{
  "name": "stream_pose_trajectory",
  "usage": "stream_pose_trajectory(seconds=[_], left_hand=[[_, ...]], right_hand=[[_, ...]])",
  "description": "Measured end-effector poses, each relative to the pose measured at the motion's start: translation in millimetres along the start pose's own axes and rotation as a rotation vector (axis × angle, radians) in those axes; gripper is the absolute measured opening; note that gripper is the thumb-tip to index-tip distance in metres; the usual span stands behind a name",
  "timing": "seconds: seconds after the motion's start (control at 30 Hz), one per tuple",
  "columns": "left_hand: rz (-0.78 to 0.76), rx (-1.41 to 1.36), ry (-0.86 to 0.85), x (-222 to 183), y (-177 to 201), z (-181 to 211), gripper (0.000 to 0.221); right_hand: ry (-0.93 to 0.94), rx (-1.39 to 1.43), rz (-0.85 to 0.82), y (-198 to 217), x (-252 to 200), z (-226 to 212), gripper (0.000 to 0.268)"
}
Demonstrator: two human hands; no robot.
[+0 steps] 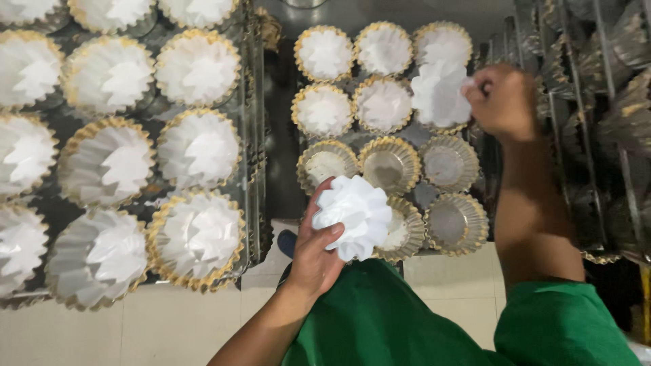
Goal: The person places white pleated paper liners into metal baking molds held in wire racks.
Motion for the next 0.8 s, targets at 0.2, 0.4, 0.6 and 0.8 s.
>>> stream_pose_trajectory(seconds=[0.2,0.4,0.6,0.8], left_hand=[[-0.004,-0.005,0.018,0.2,-1.1,-0.1,0.088],[0.016,0.019,0.012,-0.3,2.9,0.0,0.089],[0.027,-0.009,-0.061,-0.9,2.8,4.8,0.088],[0.02,-0.012,-0.09,-4.8,4.8,4.6,0.086]], right_hand=[[-0.218,-0.346,-0.006,-35.1,-11.3,31.5,0.015],[-0.018,-0.238,0.032,-32.3,-20.1,-2.9,0.012],[0.201,-0.149,-0.033,-32.3,-18.8,-72.7,0.008],[-0.114,0.765,-0.464,-56.0,-55.7,-174.3,0.015]])
Point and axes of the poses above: each hand's wrist, its own x-axis towards the middle knuckle, its own y-axis out of the back of the hand, z = x × y, the point moved 9 cm from there along x, towards the middle knuckle, and after that the axes turned 2 degrees about y, right-handed, at the moved point
